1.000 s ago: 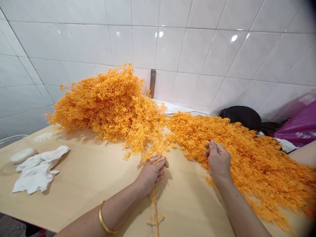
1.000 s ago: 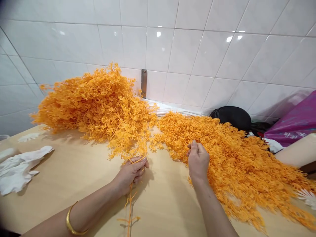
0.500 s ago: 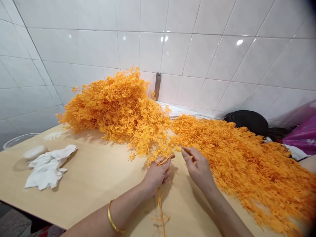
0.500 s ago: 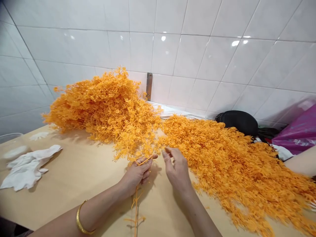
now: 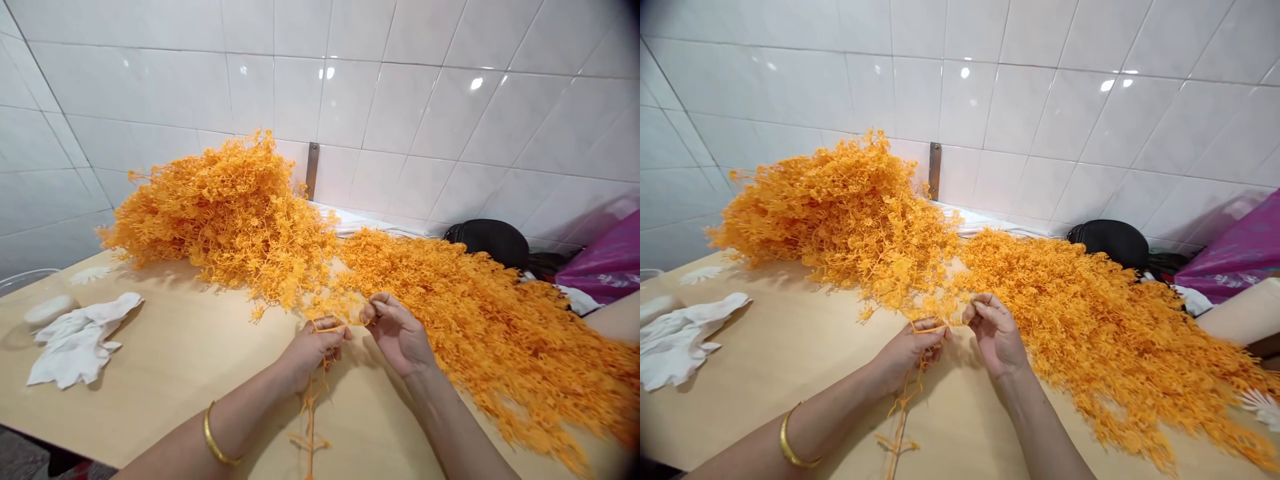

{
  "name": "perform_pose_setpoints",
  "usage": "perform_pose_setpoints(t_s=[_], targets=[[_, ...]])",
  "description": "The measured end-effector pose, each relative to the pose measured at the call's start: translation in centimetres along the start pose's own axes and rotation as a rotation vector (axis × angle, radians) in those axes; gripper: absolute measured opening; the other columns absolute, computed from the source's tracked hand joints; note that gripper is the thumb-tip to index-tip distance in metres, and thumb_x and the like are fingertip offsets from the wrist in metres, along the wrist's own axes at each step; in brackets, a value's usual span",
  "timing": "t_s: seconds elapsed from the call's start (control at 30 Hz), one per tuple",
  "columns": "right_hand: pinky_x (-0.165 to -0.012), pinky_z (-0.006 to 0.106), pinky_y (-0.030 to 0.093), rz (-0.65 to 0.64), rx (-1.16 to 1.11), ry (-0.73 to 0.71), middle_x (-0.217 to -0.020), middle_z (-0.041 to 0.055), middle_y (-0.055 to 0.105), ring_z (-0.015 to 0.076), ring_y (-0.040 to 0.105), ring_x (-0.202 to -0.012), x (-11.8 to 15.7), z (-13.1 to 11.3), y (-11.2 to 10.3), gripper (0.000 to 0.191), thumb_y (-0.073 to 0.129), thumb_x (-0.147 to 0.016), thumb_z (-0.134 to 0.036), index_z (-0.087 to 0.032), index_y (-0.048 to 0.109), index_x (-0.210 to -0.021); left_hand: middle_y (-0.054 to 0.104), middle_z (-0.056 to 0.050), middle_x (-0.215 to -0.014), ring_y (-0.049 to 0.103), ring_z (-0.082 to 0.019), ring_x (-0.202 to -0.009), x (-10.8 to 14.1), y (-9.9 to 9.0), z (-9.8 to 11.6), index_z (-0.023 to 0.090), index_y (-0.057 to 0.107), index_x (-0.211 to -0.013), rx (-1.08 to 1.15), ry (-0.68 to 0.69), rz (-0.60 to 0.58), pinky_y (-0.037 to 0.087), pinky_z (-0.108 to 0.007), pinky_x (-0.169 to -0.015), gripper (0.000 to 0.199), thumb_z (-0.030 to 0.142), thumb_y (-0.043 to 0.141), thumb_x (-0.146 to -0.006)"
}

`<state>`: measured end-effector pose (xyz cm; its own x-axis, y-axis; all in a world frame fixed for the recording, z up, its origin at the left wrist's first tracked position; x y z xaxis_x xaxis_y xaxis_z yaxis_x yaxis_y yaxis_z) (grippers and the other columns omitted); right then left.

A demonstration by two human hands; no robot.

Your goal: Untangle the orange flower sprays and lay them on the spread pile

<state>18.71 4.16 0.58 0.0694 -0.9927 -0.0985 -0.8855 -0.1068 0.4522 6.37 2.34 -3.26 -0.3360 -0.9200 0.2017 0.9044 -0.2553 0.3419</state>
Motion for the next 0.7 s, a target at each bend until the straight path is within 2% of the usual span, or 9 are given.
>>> perform_pose_setpoints(t_s=[0.07,0.13,0.23,0.3,0.4,0.47,0.57,0.7], targets=[[-0.059,0.025,0.040,0.007,-0.009,-0.005,-0.054,-0.0038,0.048,0.0105,0.048,-0.055,-0.1,-0.5,-0.6,0.009,0.058,-0.064,-0.024,-0.020,0.054,-0.071,0.055,-0.002,-0.061,0.044,-0.006,-0.046,0.0,-0.1,0.1,0.012,0.059,-0.068,0.037,-0.017,-0.020,0.024,-0.019,-0.042,0.018,0.030,0.060,-0.066],[-0.060,0.025,0.040,0.035,0.064,-0.004,-0.058,-0.0029,0.052,0.0105,0.050,-0.057,0.0,-0.6,-1.1,0.012,0.058,-0.067,-0.028,-0.020,0.053,-0.074,0.057,-0.004,-0.062,0.044,-0.007,-0.046,0.0,0.0,0.2,0.012,0.060,-0.072,0.035,-0.024,-0.058,0.025,-0.019,-0.042,0.021,0.032,0.059,-0.066],[-0.057,0.024,0.041,0.050,0.267,0.089,-0.069,-0.0002,0.058,0.0108,0.053,-0.059,0.3,0.2,-0.9,0.025,0.055,-0.071,-0.041,-0.021,0.054,-0.085,0.049,0.001,-0.046,0.037,-0.007,-0.040,0.1,0.2,0.1,0.012,0.062,-0.074,-0.015,-0.019,-0.076,0.021,-0.020,-0.039,0.019,0.029,0.061,-0.065],[-0.052,0.022,0.040,-0.020,0.328,0.194,-0.067,-0.0009,0.057,0.0103,0.052,-0.056,0.7,1.2,0.0,0.032,0.054,-0.071,-0.046,-0.021,0.055,-0.092,0.040,0.004,-0.038,0.030,-0.006,-0.035,0.3,0.4,0.0,0.013,0.062,-0.066,-0.072,-0.009,-0.081,0.018,-0.021,-0.038,0.013,0.026,0.062,-0.063],[-0.042,0.019,0.035,-0.134,0.224,0.282,-0.063,-0.0018,0.056,0.0089,0.050,-0.050,1.3,2.1,1.5,0.035,0.057,-0.070,-0.043,-0.021,0.056,-0.098,0.036,0.005,-0.038,0.026,-0.005,-0.034,0.5,0.8,-0.5,0.015,0.062,-0.059,-0.157,-0.022,-0.140,0.016,-0.022,-0.037,0.014,0.027,0.061,-0.064],[-0.041,0.019,0.036,-0.148,0.123,0.293,-0.065,-0.0011,0.057,0.0090,0.051,-0.049,1.4,2.2,2.0,0.036,0.059,-0.069,-0.038,-0.021,0.056,-0.101,0.037,0.004,-0.039,0.027,-0.006,-0.035,0.7,1.1,-0.8,0.015,0.063,-0.060,-0.193,-0.032,-0.190,0.017,-0.023,-0.038,0.017,0.030,0.060,-0.066],[-0.048,0.021,0.041,-0.075,0.028,0.277,-0.063,-0.0018,0.058,0.0103,0.054,-0.052,1.0,1.9,1.5,0.035,0.066,-0.061,-0.027,-0.020,0.057,-0.095,0.039,0.003,-0.041,0.029,-0.006,-0.037,0.8,1.3,-0.7,0.014,0.063,-0.062,-0.213,-0.042,-0.226,0.018,-0.022,-0.039,0.018,0.031,0.059,-0.067],[-0.054,0.023,0.044,0.211,-0.034,0.126,-0.063,-0.0027,0.058,0.0097,0.054,-0.054,-0.1,0.4,-1.6,0.027,0.067,-0.053,-0.017,-0.019,0.059,-0.078,0.041,0.003,-0.041,0.030,-0.006,-0.036,0.9,1.5,-0.5,0.014,0.061,-0.061,-0.201,-0.076,-0.263,0.017,-0.022,-0.039,0.020,0.033,0.059,-0.066]])
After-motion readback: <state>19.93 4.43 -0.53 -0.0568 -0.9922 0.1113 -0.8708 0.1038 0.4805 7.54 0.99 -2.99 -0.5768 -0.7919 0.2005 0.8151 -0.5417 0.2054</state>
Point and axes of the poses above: each hand's wrist, its own x-axis away from the middle knuckle, its own y-axis out of the palm, z = x × y, the point moved 6 cm from there along -x, towards the middle knuckle
